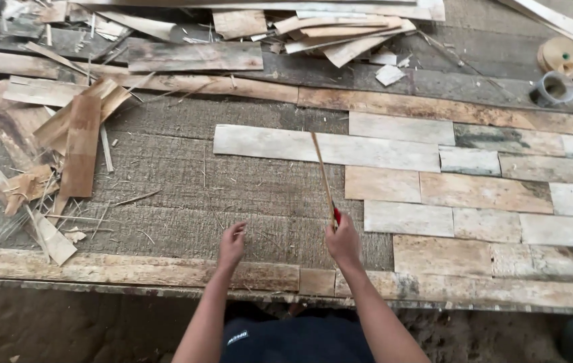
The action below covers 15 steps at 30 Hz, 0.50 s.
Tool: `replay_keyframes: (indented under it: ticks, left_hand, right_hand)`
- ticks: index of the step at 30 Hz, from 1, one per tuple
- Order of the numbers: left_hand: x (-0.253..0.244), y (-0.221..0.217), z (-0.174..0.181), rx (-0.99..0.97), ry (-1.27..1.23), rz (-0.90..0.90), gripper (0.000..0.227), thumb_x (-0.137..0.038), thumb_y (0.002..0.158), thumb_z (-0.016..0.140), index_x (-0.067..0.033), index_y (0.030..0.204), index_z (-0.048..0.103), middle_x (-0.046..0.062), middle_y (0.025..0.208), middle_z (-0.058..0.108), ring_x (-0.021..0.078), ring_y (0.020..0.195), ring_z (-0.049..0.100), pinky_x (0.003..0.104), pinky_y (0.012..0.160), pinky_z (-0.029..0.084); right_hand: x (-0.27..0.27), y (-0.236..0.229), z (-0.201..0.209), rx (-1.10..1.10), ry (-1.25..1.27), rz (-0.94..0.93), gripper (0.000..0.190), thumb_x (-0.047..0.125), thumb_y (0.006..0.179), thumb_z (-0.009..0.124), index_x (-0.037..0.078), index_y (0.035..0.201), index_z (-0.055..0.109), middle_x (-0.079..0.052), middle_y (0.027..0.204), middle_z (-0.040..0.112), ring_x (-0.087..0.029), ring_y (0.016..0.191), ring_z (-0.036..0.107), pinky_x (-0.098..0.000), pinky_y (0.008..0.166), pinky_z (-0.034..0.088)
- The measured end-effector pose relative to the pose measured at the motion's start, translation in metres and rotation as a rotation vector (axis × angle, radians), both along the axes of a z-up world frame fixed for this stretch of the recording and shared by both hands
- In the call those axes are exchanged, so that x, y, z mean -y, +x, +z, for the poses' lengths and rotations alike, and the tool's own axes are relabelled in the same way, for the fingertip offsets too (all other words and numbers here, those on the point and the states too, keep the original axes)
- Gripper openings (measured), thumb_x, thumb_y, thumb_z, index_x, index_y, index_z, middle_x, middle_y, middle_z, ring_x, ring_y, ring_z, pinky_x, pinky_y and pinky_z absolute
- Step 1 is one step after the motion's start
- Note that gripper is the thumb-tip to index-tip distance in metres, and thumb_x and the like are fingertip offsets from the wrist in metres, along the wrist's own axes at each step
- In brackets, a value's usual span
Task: The person uses a red utility knife to scrape and clean the surface of a wooden plank on a workbench. They repeatedly scrape along the length of the plank, flip it over to work on the other side, and then place it aside with other processed pieces.
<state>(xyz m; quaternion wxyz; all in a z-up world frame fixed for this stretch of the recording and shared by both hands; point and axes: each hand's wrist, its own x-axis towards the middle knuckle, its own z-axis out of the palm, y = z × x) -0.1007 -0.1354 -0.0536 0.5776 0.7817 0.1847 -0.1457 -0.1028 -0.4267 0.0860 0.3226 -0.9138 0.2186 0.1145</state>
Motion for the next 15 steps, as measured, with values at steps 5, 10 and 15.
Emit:
replay_keyframes:
  ticks: [5,10,15]
  left_hand:
    - [-0.063,0.006,-0.042,0.059,0.056,0.037,0.031,-0.006,0.1,0.06,-0.0123,0.128,0.071,0.015,0.12,0.068,0.033,0.117,0.067,0.045,0.101,0.054]
    - [-0.126,0.029,-0.046,0.083,-0.018,0.076,0.032,0.0,0.101,0.052,-0.0095,0.126,0.07,0.018,0.116,0.069,0.0314,0.104,0.071,0.047,0.096,0.054]
    - [-0.187,0.049,-0.013,0.132,0.09,0.034,0.028,-0.001,0.099,0.054,-0.009,0.12,0.071,0.018,0.112,0.072,0.036,0.108,0.071,0.047,0.095,0.056]
  right_hand:
    - [-0.041,0.011,-0.025,-0.005,-0.1,0.027,0.036,0.017,0.096,0.054,0.003,0.129,0.058,-0.019,0.112,0.066,-0.04,0.097,0.073,-0.0527,0.081,0.059]
    - [-0.159,0.016,-0.064,0.07,-0.09,0.111,0.031,0.021,0.094,0.055,0.005,0.121,0.058,-0.02,0.106,0.066,-0.044,0.094,0.072,-0.055,0.077,0.059]
    - [-0.269,0.037,-0.078,0.233,0.062,0.234,0.031,0.029,0.093,0.061,0.014,0.121,0.06,-0.014,0.104,0.065,-0.042,0.09,0.071,-0.0531,0.073,0.06]
